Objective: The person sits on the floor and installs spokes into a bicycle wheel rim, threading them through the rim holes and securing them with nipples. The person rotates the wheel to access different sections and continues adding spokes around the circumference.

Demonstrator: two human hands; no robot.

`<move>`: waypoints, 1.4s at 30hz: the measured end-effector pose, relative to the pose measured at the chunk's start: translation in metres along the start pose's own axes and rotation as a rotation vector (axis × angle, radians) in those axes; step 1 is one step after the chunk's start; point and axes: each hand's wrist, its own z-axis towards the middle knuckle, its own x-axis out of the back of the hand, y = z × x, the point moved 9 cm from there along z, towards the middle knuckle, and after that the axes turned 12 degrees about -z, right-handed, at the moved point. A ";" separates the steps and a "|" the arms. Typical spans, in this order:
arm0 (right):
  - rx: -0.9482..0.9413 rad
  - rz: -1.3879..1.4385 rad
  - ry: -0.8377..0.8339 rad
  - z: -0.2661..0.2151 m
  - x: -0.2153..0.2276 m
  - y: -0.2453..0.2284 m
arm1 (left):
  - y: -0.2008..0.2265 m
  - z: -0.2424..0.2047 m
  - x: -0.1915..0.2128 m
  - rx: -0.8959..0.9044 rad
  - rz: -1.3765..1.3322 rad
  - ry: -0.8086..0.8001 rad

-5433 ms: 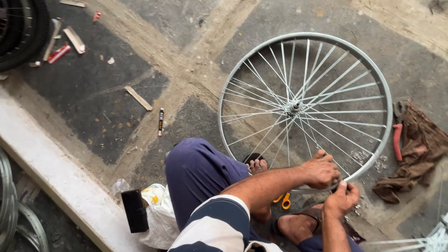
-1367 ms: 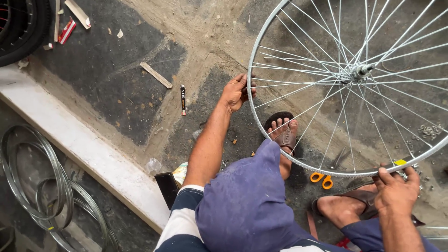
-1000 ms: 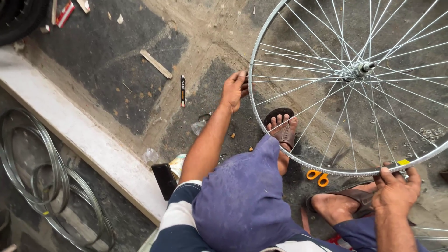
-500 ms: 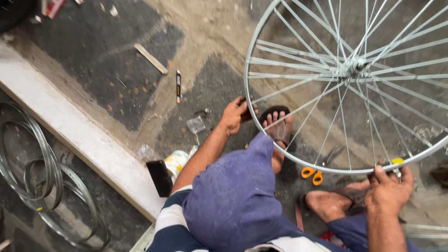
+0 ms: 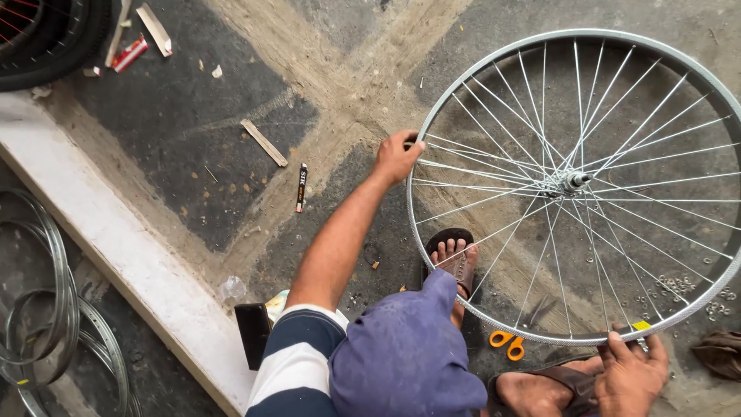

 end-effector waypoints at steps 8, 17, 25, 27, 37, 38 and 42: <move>0.023 -0.022 0.024 0.006 0.003 -0.004 | 0.005 -0.002 -0.005 -0.133 0.025 0.121; 0.029 -0.011 0.000 0.004 0.001 -0.007 | -0.015 0.007 -0.007 0.218 -0.148 0.096; 0.061 -0.055 0.035 0.002 -0.004 -0.018 | -0.007 0.017 -0.012 0.321 -0.298 0.092; 0.060 -0.054 0.021 0.001 -0.004 -0.017 | -0.010 0.015 -0.013 0.320 -0.343 0.074; 0.041 -0.042 0.021 0.006 -0.004 -0.016 | -0.030 0.007 0.003 0.174 -0.619 -0.056; 0.033 -0.026 0.037 0.005 -0.005 -0.016 | -0.033 0.009 0.004 0.182 -0.581 -0.032; 0.052 0.079 0.002 -0.010 -0.006 -0.031 | -0.038 0.002 0.001 0.167 -0.574 0.010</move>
